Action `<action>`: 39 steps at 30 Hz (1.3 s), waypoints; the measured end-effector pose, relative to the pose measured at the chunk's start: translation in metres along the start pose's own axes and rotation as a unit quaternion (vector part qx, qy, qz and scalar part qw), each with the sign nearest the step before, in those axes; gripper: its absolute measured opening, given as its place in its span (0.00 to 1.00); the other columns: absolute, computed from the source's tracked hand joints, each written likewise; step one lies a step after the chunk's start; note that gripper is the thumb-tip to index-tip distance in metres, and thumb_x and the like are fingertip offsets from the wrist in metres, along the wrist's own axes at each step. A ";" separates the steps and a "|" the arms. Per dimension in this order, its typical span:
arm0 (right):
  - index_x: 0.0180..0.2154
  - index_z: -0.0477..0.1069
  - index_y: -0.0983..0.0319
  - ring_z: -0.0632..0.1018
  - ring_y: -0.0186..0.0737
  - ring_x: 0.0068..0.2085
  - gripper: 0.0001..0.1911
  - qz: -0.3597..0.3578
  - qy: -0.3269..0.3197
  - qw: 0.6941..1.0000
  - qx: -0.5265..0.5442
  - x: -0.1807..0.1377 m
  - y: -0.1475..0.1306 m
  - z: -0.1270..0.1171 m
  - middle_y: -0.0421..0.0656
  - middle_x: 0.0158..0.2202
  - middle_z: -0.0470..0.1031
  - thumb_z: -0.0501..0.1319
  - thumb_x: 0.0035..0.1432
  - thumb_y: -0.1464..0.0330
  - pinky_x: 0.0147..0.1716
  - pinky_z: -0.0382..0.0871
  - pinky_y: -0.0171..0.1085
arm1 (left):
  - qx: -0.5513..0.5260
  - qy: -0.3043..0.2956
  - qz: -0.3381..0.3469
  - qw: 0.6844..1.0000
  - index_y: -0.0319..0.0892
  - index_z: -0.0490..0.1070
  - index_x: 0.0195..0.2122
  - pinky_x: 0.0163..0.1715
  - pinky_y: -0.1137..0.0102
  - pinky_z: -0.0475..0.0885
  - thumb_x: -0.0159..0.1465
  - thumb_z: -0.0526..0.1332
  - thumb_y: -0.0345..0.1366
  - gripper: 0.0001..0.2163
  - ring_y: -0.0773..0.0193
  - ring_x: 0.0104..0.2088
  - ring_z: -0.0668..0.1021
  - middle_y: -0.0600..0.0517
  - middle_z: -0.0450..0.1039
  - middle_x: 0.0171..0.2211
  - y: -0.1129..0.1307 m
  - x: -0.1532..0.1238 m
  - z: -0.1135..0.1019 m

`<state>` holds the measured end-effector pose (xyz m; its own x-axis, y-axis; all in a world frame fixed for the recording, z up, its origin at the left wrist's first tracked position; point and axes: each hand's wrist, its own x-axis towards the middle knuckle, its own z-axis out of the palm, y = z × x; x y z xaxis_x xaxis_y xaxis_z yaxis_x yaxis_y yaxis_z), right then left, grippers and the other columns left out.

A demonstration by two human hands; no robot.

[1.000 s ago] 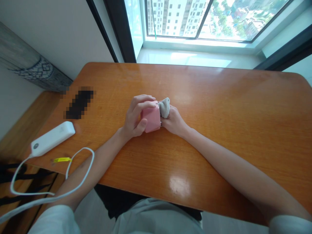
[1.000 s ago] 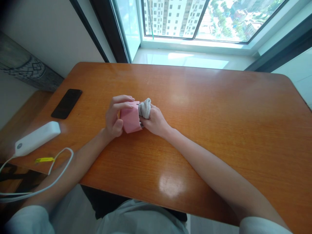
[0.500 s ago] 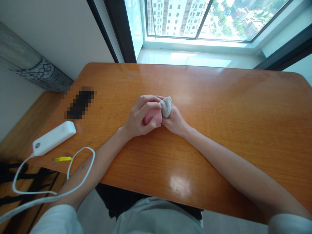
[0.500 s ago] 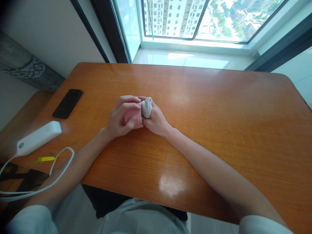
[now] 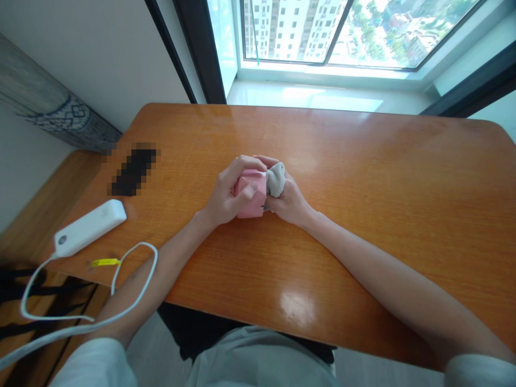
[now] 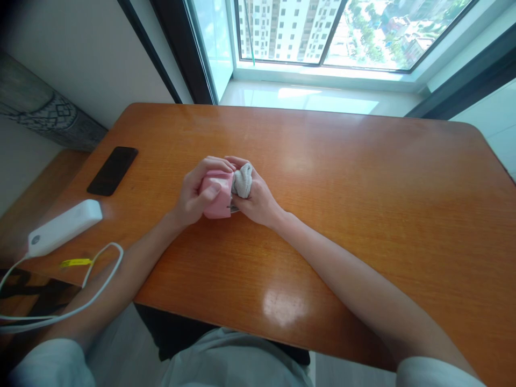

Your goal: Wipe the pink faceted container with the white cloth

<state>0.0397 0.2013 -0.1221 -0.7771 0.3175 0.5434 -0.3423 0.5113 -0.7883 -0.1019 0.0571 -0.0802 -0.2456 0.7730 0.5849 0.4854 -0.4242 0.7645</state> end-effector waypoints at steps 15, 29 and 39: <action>0.45 0.84 0.54 0.83 0.54 0.64 0.10 0.017 -0.040 0.999 -0.012 0.004 -0.010 -0.001 0.47 0.65 0.82 0.67 0.65 0.70 0.66 0.81 0.55 | 0.016 0.049 -0.055 0.997 0.50 0.75 0.59 0.69 0.49 0.74 0.78 0.58 0.60 0.22 0.44 0.74 0.71 0.45 0.70 0.71 -0.020 -0.005 0.000; 0.31 0.78 0.58 0.77 0.41 0.36 0.05 0.108 0.023 0.994 -0.026 0.004 -0.005 -0.002 0.41 0.34 0.81 0.67 0.62 0.67 0.38 0.76 0.43 | 0.124 -0.047 0.119 0.984 0.54 0.58 0.76 0.75 0.36 0.68 0.75 0.55 0.70 0.37 0.39 0.76 0.69 0.38 0.67 0.73 -0.038 -0.012 -0.008; 0.32 0.78 0.57 0.80 0.42 0.37 0.05 0.160 0.027 0.985 0.049 0.005 -0.010 -0.001 0.39 0.34 0.83 0.69 0.61 0.65 0.37 0.74 0.39 | 0.175 -0.056 0.140 0.973 0.61 0.47 0.79 0.72 0.27 0.67 0.53 0.75 0.76 0.61 0.28 0.79 0.63 0.35 0.59 0.77 -0.041 -0.010 -0.004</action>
<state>0.0400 0.1990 -0.1117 -0.8250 0.4942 0.2741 -0.1352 0.2984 -0.9448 -0.1227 0.0651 -0.1158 0.0205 0.7048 0.7091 0.7815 -0.4536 0.4283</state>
